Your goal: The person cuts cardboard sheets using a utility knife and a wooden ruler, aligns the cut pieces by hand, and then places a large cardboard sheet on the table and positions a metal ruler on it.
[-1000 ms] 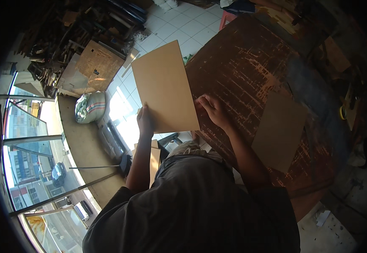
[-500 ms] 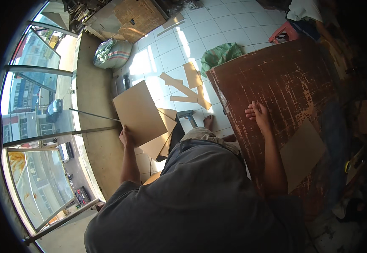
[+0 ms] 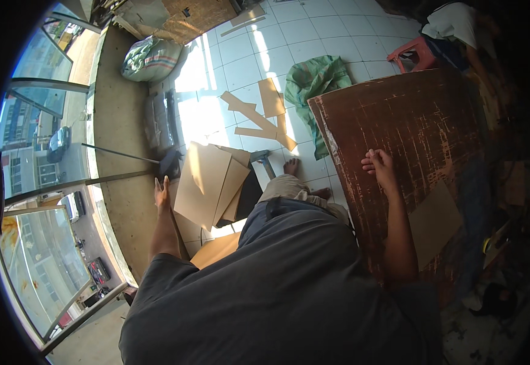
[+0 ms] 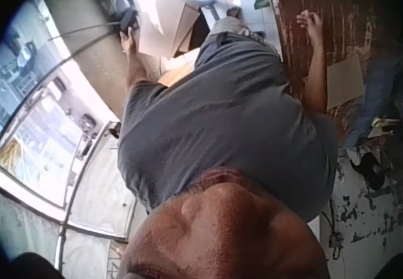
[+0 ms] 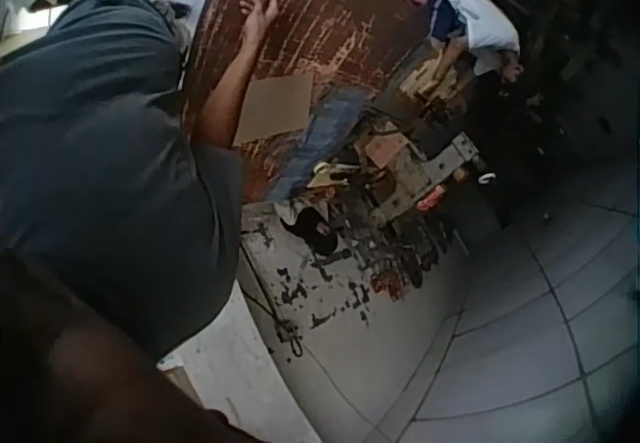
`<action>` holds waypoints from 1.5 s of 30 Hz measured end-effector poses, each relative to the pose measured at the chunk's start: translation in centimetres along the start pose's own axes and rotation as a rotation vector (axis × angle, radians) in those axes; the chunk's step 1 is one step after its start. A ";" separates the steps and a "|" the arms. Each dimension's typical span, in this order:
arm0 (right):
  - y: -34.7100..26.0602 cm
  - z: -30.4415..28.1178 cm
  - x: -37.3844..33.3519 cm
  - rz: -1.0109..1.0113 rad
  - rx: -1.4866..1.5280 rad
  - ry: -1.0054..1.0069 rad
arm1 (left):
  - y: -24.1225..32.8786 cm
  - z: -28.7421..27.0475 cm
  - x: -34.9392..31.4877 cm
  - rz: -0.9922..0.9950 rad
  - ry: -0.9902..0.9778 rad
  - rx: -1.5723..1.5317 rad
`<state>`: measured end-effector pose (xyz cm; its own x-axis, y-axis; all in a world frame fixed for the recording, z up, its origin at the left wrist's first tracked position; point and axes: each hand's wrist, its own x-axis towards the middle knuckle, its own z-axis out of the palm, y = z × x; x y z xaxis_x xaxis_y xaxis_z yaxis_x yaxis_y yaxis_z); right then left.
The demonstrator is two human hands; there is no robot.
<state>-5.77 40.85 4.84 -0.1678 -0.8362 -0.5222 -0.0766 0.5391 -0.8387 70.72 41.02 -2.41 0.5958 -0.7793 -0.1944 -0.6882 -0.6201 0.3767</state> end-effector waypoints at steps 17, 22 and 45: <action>2.4 -0.7 -3.1 -0.036 -0.016 0.173 | 8.9 27.9 -12.4 -1.388 -0.533 -1.286; 1.0 1.3 -2.9 -0.055 -0.011 0.128 | 3.3 33.3 -10.3 -1.457 -0.127 -1.714; 1.7 -0.1 -5.3 -0.107 -0.043 0.192 | 3.5 34.7 -6.5 -1.825 1.084 -1.998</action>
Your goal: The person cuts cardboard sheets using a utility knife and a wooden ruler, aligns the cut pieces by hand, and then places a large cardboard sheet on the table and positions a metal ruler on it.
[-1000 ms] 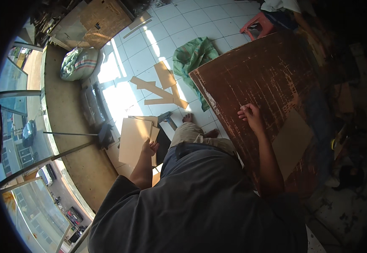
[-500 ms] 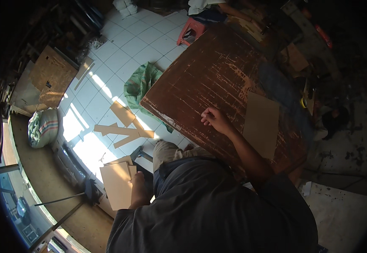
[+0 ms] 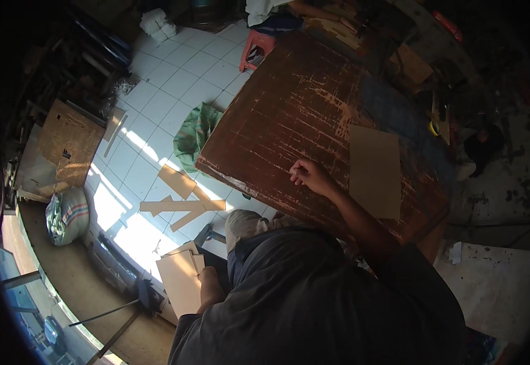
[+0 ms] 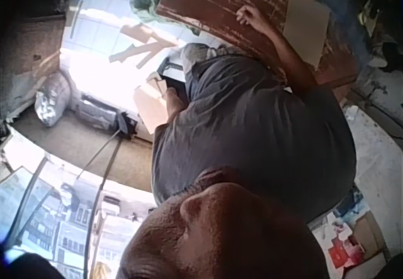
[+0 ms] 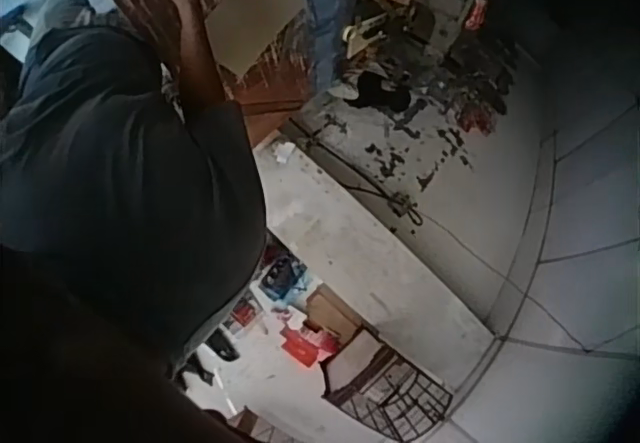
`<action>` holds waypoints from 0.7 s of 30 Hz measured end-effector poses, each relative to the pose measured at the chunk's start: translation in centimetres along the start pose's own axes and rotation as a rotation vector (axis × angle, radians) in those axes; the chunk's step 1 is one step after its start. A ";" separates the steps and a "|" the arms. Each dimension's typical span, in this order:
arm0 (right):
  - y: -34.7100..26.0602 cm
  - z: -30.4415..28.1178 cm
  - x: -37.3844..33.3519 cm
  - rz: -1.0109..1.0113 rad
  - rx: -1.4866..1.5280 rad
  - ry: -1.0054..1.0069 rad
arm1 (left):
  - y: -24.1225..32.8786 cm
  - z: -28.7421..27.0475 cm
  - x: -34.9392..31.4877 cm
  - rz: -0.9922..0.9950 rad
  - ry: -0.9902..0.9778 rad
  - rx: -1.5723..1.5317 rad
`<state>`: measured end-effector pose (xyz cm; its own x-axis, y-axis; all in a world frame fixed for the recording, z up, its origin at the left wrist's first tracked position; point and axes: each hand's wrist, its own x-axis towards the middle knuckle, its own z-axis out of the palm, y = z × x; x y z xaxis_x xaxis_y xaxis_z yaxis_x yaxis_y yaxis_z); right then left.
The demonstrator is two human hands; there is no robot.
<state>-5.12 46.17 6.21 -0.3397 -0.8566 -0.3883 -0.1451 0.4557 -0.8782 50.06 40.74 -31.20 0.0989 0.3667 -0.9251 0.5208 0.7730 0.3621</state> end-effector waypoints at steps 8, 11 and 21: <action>0.6 -1.6 -0.5 0.036 -0.040 0.036 | -0.9 -2.9 -0.8 -0.026 -0.305 0.493; 0.1 -0.8 0.3 0.025 -0.028 0.000 | 1.0 -0.8 1.2 0.004 -0.542 0.501; 0.1 -1.2 0.6 0.019 0.038 -0.010 | 5.8 -2.2 -2.3 0.507 -1.036 0.988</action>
<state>-6.43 46.02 6.23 -0.3329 -0.8502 -0.4078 -0.1036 0.4628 -0.8804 50.94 45.49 -26.70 0.7513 -0.3606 -0.5527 0.5504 -0.1198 0.8263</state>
